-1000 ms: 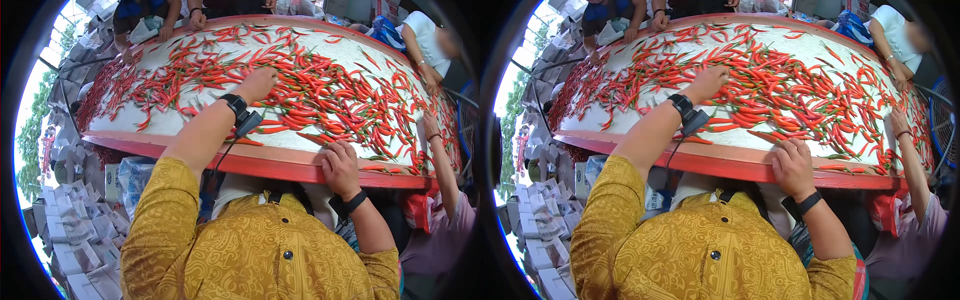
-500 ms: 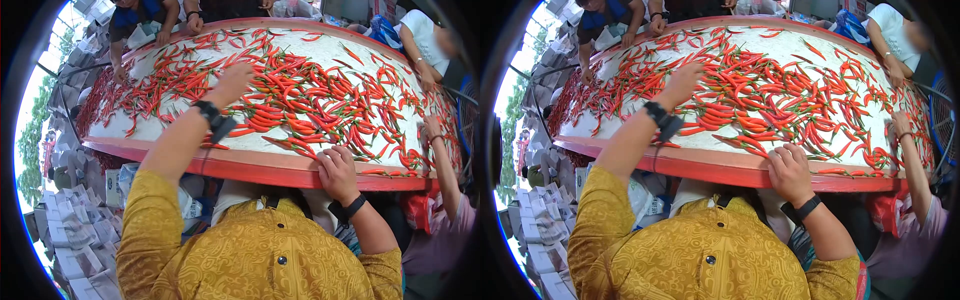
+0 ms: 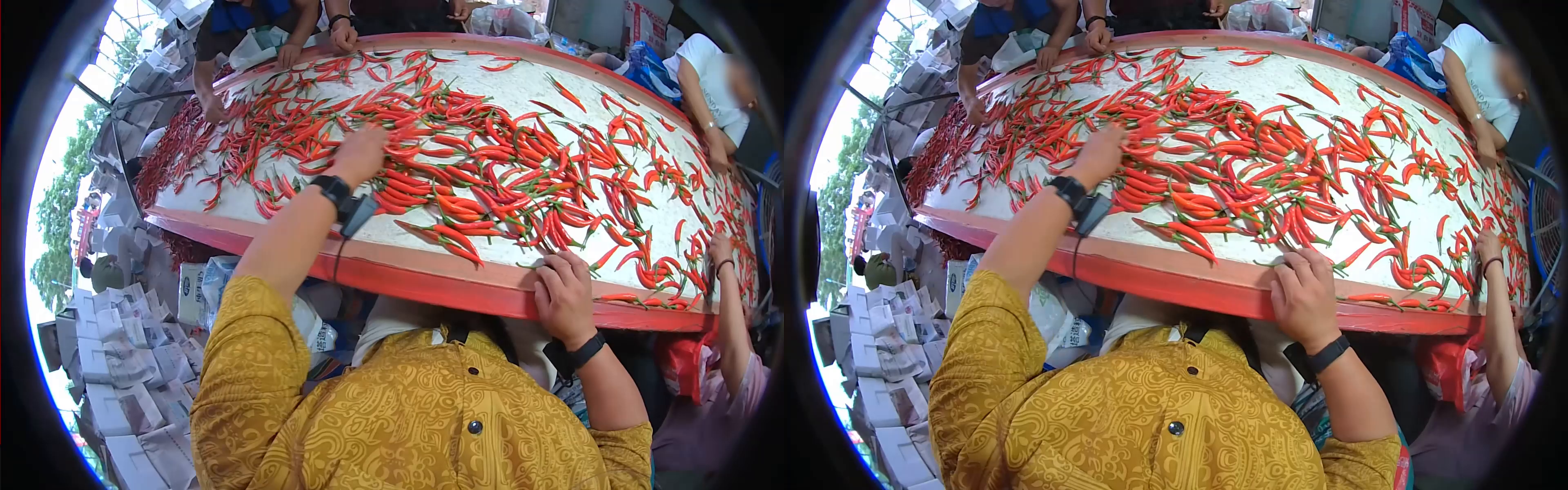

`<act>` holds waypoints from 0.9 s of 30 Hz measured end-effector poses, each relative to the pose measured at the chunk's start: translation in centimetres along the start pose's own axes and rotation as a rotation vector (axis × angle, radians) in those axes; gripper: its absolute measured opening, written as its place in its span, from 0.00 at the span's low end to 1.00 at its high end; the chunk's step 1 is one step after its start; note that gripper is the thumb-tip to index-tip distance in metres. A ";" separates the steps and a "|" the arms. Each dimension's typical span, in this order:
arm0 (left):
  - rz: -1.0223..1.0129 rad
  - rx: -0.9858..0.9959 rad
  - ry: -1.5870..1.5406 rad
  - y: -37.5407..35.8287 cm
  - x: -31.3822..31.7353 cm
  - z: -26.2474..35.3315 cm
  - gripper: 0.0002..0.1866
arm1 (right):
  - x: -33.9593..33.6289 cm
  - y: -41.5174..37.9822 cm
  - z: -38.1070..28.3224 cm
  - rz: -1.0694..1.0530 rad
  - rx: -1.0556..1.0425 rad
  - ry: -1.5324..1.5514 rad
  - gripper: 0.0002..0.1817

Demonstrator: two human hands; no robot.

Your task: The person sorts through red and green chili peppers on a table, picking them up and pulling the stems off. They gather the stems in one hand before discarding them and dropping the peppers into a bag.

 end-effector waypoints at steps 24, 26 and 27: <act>0.165 0.048 -0.213 2.3 -2.8 17.2 0.07 | -6.7 -4.9 10.8 -0.007 -0.022 -0.049 0.11; 0.265 0.142 -0.325 4.9 -1.7 21.5 0.07 | -7.1 -5.2 11.8 -0.009 -0.027 -0.053 0.11; 0.225 0.147 -0.424 6.1 -0.9 23.5 0.07 | -7.4 -5.5 12.3 0.003 -0.028 -0.055 0.12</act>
Point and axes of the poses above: each hand's wrist, its own y-axis towards the middle knuckle, its own x-axis out of the palm, z = x × y, the point moved 3 cm from there along y, towards the middle knuckle, and after that the axes turned 7 degrees about x, right-handed, at the moved point
